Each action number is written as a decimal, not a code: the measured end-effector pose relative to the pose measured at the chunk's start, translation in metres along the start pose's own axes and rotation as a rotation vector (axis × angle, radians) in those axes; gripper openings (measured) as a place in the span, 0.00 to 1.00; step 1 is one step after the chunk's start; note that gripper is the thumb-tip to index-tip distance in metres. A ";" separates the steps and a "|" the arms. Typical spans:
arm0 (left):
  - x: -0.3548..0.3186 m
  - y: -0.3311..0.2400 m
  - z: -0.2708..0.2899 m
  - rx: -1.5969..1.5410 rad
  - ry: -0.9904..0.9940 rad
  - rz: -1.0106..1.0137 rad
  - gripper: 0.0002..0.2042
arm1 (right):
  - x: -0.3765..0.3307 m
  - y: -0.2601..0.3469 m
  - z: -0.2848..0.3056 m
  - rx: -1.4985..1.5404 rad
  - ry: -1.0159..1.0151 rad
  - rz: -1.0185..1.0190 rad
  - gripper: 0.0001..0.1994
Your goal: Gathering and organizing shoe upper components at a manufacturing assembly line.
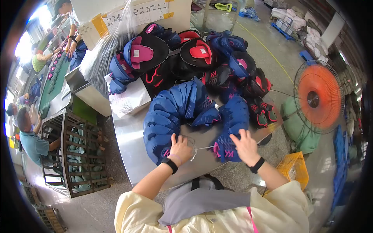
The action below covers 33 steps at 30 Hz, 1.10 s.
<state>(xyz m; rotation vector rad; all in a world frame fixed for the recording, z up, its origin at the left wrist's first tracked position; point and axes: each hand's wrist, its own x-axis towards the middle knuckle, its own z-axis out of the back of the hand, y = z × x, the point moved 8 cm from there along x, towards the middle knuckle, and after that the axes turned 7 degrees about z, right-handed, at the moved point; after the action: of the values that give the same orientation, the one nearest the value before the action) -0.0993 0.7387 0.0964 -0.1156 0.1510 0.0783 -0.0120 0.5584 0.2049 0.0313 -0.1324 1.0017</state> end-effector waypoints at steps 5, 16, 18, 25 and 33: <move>0.008 -0.007 -0.038 -0.155 0.073 -0.100 0.13 | -0.005 0.067 -0.039 0.790 -0.237 -0.054 0.07; 0.005 -0.006 -0.018 -0.267 0.044 -0.006 0.14 | -0.030 0.084 -0.158 1.299 0.208 -0.521 0.19; 0.009 -0.008 -0.022 -0.309 0.163 -0.036 0.14 | -0.035 0.077 -0.170 1.162 0.166 -0.478 0.17; 0.031 -0.006 -0.037 -0.523 0.463 -0.063 0.15 | -0.030 0.094 -0.129 0.835 0.026 -0.048 0.14; 0.047 -0.001 -0.036 -0.819 0.481 0.122 0.13 | -0.013 0.130 -0.174 1.645 0.262 -0.470 0.18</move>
<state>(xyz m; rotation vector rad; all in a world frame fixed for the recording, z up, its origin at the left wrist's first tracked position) -0.0577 0.7368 0.0543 -0.9461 0.6025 0.2312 -0.1121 0.6326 0.0266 1.3572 0.9265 0.4024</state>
